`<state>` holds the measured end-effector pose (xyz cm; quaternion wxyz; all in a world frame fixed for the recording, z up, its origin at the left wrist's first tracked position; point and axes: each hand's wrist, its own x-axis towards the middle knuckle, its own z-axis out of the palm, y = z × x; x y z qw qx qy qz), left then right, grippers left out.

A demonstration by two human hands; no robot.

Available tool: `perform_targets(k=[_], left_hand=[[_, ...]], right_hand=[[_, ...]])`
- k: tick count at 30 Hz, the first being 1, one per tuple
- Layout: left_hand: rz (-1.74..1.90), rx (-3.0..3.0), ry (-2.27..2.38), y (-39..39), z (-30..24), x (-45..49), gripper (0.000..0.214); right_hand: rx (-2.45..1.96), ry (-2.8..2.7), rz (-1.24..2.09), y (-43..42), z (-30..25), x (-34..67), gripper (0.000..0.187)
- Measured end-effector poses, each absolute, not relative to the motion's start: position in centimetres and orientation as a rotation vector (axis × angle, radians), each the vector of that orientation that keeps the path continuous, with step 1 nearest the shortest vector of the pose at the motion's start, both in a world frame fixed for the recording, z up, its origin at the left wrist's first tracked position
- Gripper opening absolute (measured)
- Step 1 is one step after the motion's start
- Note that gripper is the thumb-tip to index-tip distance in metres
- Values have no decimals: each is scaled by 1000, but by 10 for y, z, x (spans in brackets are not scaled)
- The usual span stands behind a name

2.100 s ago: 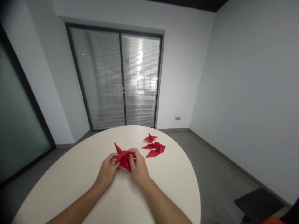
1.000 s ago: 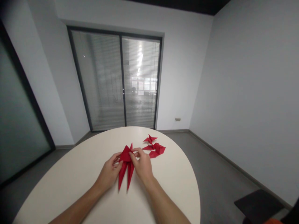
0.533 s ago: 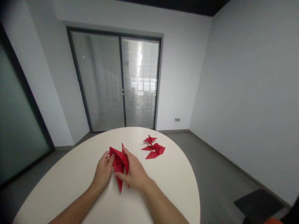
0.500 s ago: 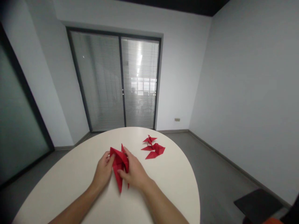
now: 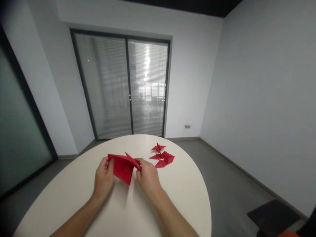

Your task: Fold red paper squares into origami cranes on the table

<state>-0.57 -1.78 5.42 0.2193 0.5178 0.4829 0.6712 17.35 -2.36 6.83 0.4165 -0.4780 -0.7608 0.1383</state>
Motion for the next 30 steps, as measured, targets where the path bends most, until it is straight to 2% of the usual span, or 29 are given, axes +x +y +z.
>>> perform_targets(k=[4,6,10,15,19,23,27,30], left_hand=[[1873,1313,1313,-7,50,-14,26],[1862,1282,1288,-4,48,-14,27],[1789,1278,1154,-6,48,-6,33],[1731,1190,1019,-13,50,7,40],[1712,1228,971,-16,50,11,36],[1709,1217,949,-17,51,9,36],[1716,1186,995,-14,54,4,36],[1723,1184,1038,-13,54,0,35]], right_hand=[[-1135,-1637,445,-14,73,185,23],[-1048,-1473,526,-9,75,190,17],[-908,-1238,574,-3,76,190,24],[-946,-1199,589,1,64,175,40],[-966,-1283,778,5,57,165,23],[-928,-1286,951,8,56,164,22],[-900,-1386,1013,1,63,172,31],[-826,-1531,1141,-10,71,179,50]])
